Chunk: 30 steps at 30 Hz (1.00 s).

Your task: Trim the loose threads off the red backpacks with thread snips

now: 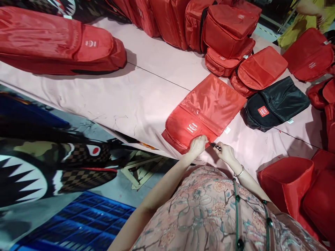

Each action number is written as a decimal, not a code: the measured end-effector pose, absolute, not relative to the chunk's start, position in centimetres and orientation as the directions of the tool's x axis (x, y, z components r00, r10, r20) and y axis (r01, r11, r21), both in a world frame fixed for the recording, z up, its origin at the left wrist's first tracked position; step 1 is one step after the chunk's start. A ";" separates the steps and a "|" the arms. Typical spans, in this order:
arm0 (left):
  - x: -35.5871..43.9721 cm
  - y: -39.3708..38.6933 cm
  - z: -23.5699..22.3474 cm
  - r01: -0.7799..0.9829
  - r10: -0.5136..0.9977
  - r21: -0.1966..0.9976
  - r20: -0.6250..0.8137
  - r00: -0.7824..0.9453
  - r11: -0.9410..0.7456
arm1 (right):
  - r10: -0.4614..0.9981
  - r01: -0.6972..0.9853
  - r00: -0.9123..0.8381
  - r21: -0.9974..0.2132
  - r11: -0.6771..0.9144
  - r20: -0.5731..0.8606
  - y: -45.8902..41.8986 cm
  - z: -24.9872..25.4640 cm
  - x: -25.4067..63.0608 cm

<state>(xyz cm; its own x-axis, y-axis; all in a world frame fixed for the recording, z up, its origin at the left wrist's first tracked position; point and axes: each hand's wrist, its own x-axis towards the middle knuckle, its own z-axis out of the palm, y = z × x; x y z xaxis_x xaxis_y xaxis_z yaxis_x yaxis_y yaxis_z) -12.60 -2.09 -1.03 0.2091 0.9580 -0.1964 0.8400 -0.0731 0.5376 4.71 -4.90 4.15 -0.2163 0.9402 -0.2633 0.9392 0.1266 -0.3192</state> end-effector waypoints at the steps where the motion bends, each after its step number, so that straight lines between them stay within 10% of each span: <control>1: -12.5 -2.1 -0.9 0.841 0.956 0.538 -0.211 0.202 -0.059 | 0.937 0.939 -0.218 -0.321 0.125 -0.271 -4.8 4.3 4.6; 15: -15.6 -1.9 0.3 0.713 0.988 0.699 -0.138 0.064 0.052 | 0.978 0.746 -0.017 -0.654 -0.126 -0.208 -4.8 2.3 5.2; 21: -15.6 -1.4 1.2 0.402 0.848 0.915 -0.245 0.471 0.042 | 0.982 0.522 0.073 -0.832 -0.186 -0.174 -4.4 1.5 4.0; 30: -20.7 6.0 -1.3 0.602 0.933 0.717 -0.219 -0.286 0.352 | 0.997 0.699 0.009 -0.713 -0.059 -0.074 0.8 1.0 -2.2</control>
<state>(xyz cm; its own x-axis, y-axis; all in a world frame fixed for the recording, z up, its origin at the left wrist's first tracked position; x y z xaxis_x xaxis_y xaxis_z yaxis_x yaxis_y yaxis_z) -20.68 5.99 -1.29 -0.2857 0.9330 -0.2189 0.6018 0.3524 0.7167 -2.17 0.78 1.00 0.0090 0.9972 -0.0742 0.6990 -0.0594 -0.7127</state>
